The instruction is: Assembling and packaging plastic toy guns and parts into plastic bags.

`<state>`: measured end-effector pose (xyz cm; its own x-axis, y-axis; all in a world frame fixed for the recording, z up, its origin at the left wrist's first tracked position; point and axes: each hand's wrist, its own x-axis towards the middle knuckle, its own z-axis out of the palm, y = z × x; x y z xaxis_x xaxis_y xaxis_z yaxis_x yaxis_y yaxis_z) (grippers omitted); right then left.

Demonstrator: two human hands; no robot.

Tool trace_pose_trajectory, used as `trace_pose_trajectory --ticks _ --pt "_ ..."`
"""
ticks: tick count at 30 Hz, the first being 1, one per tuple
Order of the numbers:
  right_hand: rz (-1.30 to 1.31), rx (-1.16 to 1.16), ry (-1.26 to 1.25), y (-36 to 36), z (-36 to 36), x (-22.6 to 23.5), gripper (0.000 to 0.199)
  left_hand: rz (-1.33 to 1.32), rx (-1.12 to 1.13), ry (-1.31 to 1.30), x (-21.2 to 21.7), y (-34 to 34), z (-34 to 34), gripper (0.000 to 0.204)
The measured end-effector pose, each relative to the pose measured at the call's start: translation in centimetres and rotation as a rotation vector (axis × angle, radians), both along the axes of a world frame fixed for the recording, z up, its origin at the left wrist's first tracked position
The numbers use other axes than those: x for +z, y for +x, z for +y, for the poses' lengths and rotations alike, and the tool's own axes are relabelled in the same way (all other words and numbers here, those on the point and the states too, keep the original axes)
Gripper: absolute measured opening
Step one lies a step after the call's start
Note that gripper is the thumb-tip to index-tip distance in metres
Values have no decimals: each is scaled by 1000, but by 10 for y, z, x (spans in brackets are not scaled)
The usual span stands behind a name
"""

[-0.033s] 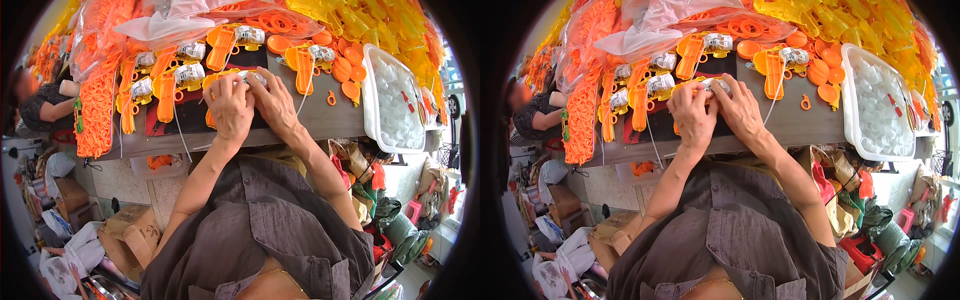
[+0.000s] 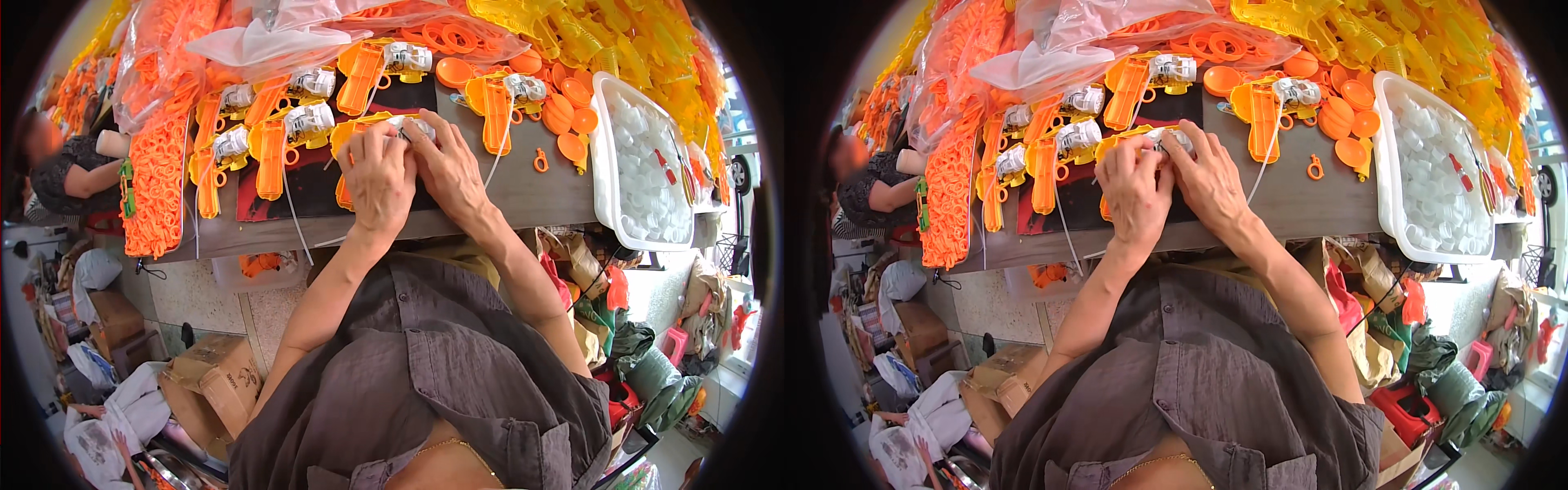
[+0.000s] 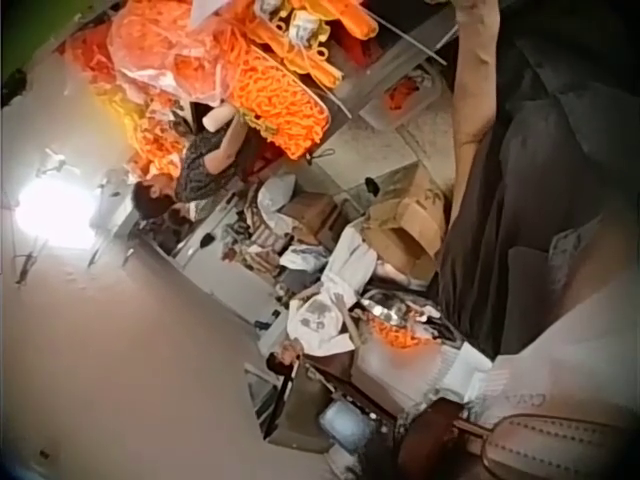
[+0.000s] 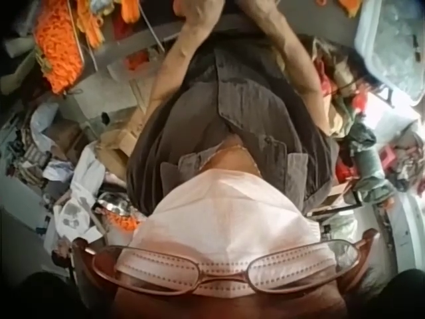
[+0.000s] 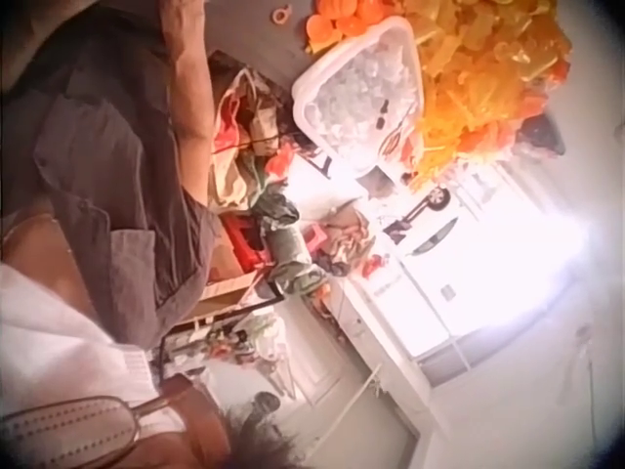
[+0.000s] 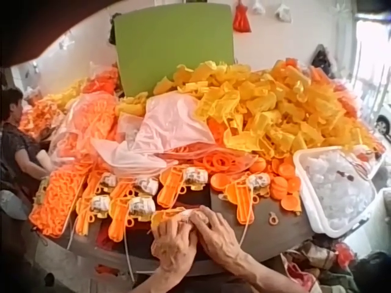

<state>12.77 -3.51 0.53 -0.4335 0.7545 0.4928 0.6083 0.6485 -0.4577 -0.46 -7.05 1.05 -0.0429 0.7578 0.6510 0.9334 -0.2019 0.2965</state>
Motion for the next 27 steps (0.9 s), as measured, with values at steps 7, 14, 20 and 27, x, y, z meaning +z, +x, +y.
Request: trace_pose_trajectory --ticks 7,14,20,27 --pt "87 -98 -25 -4 2 -5 35 118 -107 -138 -7 -9 -24 32" --pt "134 -115 48 -15 9 -7 35 85 -248 -38 16 -40 9 35" --pt "1070 31 -975 -35 -1 7 48 -87 -346 74 18 -43 6 26" --pt "640 -187 -723 99 3 -24 73 -31 -289 160 -19 -25 4 10"
